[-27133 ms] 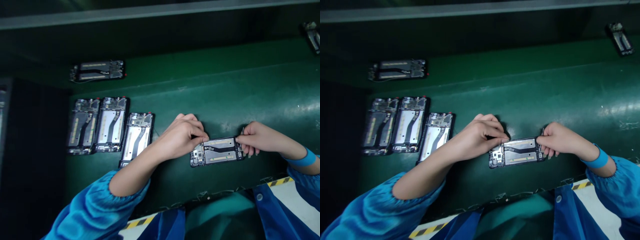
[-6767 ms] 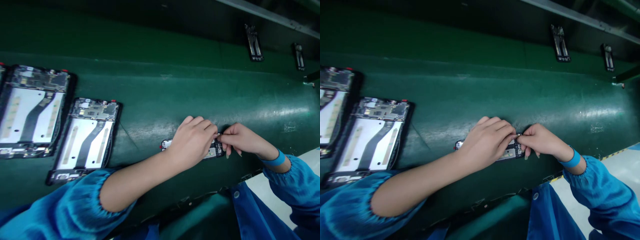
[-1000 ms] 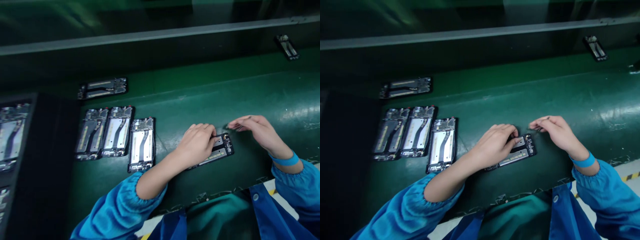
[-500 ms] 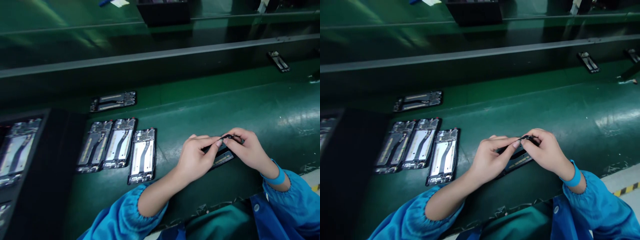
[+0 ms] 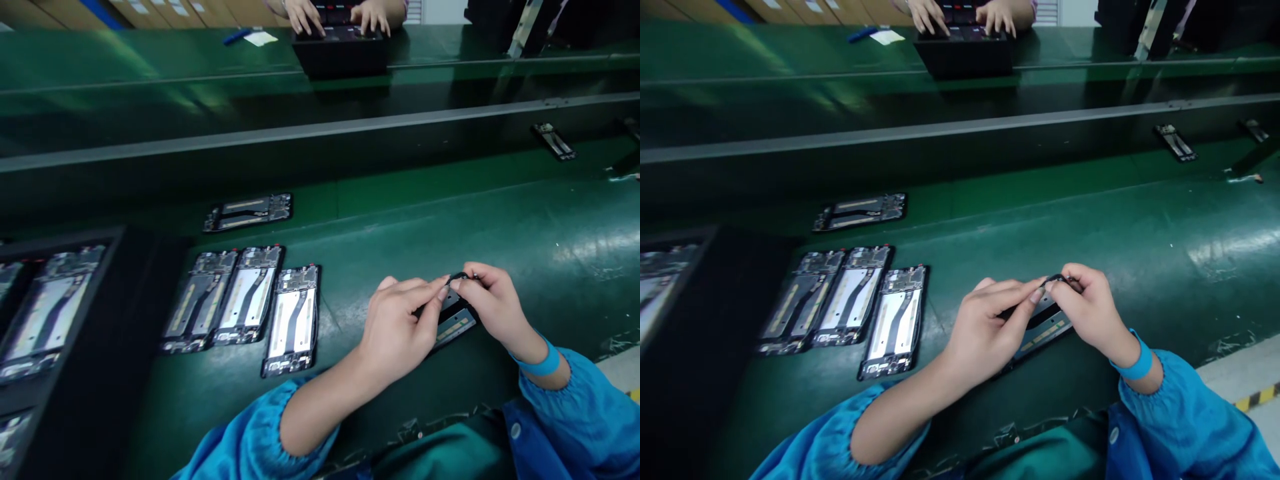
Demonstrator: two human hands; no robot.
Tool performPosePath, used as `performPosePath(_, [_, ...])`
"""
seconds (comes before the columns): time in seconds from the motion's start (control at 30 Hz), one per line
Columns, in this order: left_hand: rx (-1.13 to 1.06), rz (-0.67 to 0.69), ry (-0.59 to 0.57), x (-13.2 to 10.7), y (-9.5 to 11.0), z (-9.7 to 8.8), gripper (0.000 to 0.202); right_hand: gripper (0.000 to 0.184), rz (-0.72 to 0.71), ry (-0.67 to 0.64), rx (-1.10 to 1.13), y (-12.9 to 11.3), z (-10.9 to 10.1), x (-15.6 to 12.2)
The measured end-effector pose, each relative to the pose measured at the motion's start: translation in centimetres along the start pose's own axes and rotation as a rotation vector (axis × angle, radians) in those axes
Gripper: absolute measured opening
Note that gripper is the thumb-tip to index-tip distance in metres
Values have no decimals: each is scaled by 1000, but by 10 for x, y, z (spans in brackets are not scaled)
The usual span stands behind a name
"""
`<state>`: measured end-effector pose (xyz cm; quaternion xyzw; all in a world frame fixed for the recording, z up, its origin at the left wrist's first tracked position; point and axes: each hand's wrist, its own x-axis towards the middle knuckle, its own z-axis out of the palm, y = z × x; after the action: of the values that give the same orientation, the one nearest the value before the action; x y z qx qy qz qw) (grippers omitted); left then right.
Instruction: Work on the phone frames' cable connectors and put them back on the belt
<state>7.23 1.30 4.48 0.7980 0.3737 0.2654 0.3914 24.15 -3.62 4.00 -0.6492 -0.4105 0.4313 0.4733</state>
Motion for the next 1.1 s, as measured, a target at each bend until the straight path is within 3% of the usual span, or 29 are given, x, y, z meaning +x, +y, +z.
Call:
performPosePath(0.23, [-58,-18,0,3,-1,-2,26,35,-62,-67,79,6,-1,3])
performPosePath(0.63, [-77,16,14,6,4,-13,26,30,-239,19,-29,-6,4,3])
performPosePath(0.9, [-6,42,14,13,-5,-13,30,33,-143,37,-50,-7,8,17])
performPosePath(1.1, [-37,-13,43,16,-14,-8,27,27,-63,-158,20,-3,-1,28])
